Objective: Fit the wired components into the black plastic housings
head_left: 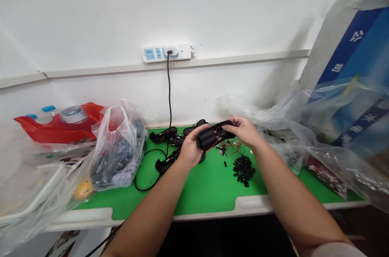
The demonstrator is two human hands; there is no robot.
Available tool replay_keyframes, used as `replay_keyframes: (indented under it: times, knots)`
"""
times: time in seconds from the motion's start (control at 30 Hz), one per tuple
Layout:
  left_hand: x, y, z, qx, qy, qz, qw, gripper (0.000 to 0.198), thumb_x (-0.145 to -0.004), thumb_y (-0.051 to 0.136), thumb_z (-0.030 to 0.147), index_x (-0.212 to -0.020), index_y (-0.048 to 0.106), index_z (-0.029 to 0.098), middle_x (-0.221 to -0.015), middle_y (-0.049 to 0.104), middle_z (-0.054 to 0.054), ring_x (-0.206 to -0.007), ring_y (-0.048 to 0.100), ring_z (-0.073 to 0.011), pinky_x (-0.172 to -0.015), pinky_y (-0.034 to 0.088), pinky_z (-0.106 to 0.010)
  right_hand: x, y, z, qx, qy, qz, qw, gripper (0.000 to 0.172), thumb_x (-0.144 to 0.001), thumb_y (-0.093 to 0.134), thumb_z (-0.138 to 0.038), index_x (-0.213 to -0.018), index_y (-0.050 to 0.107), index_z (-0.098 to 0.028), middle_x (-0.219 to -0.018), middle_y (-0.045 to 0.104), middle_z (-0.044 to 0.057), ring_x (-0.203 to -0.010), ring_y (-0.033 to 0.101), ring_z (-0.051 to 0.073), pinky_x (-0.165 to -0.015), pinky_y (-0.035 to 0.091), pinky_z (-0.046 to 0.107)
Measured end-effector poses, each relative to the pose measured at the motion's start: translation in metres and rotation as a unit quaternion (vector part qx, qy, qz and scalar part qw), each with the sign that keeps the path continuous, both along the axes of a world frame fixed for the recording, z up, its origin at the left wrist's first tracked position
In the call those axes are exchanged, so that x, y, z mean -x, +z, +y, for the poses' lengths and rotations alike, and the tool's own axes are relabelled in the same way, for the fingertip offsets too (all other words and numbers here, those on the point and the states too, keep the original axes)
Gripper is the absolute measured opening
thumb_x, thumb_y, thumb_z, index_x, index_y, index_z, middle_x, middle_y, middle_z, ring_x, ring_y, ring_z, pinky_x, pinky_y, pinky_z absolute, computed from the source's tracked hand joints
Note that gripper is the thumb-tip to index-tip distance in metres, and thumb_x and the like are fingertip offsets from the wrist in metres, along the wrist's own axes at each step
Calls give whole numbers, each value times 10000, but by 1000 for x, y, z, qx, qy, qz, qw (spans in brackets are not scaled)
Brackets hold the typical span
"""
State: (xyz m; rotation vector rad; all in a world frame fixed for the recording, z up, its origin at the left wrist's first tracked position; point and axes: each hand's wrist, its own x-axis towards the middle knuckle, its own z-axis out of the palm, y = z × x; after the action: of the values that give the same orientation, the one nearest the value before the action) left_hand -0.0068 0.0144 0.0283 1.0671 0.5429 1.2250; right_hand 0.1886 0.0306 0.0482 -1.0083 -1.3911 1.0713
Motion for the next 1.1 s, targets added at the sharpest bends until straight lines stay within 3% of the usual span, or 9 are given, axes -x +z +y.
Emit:
replay_keyframes:
  times: [0.1,0.17,0.23,0.37,0.43,0.67,0.9,1.1]
  knots:
    - [4,7,-1,97,-105,5,990,380,-777,572,400,-1075,596,165,-1063,646,-130,-874,640,-221,-721,525,-355,-15,5,0,-13,-9,-70,997,266,-593,722,-330,-752,642,-131,-652,627,8,-563,561,113,-544,461,250]
    - [2,8,-5,113,-147,30,982,391,-790,556,432,-1068,605,160,-1052,644,-135,-856,635,-211,-663,517,-312,-16,7,-3,-20,-14,-94,995,262,-580,722,-318,-752,658,-130,-664,641,19,-576,567,121,-555,463,256]
    - [-2,7,-10,96,-155,60,981,376,-749,638,351,-1076,606,169,-1055,641,-115,-878,626,-203,-692,509,-302,-11,7,-6,-32,-18,-112,993,236,-582,709,-301,-742,665,-134,-663,645,21,-580,568,124,-560,467,260]
    - [-13,1,-17,24,-132,113,984,445,-657,726,190,-1084,602,173,-1027,642,-77,-912,607,-183,-816,480,-309,4,6,-11,-37,-38,-133,990,182,-588,686,-276,-708,658,-142,-583,610,-1,-514,534,110,-488,431,232]
    - [-16,0,-20,7,-115,128,985,459,-659,722,186,-1096,578,175,-991,641,-73,-882,613,-184,-793,488,-316,9,7,-14,-26,-50,-121,991,167,-596,675,-273,-700,651,-144,-568,603,-3,-489,526,108,-453,414,223]
    - [-22,3,-31,70,-146,76,984,478,-746,631,237,-1180,433,220,-939,622,-73,-745,660,-221,-646,538,-380,17,11,-23,0,-12,-48,999,179,-650,650,-317,-748,623,-169,-593,602,-11,-466,519,104,-399,393,209]
    - [-26,-1,-33,63,-64,84,992,429,-687,669,195,-1069,477,160,-782,648,-49,-662,659,-211,-603,544,-349,26,11,-31,5,65,-38,997,272,-721,625,-418,-846,651,-178,-601,604,-10,-410,481,86,-371,386,210]
    - [-26,3,-36,103,-15,81,991,535,-638,653,163,-1119,424,219,-741,626,8,-550,652,-215,-515,533,-350,34,9,-31,-15,85,-26,996,355,-743,603,-482,-859,656,-151,-652,605,4,-461,487,80,-409,380,203]
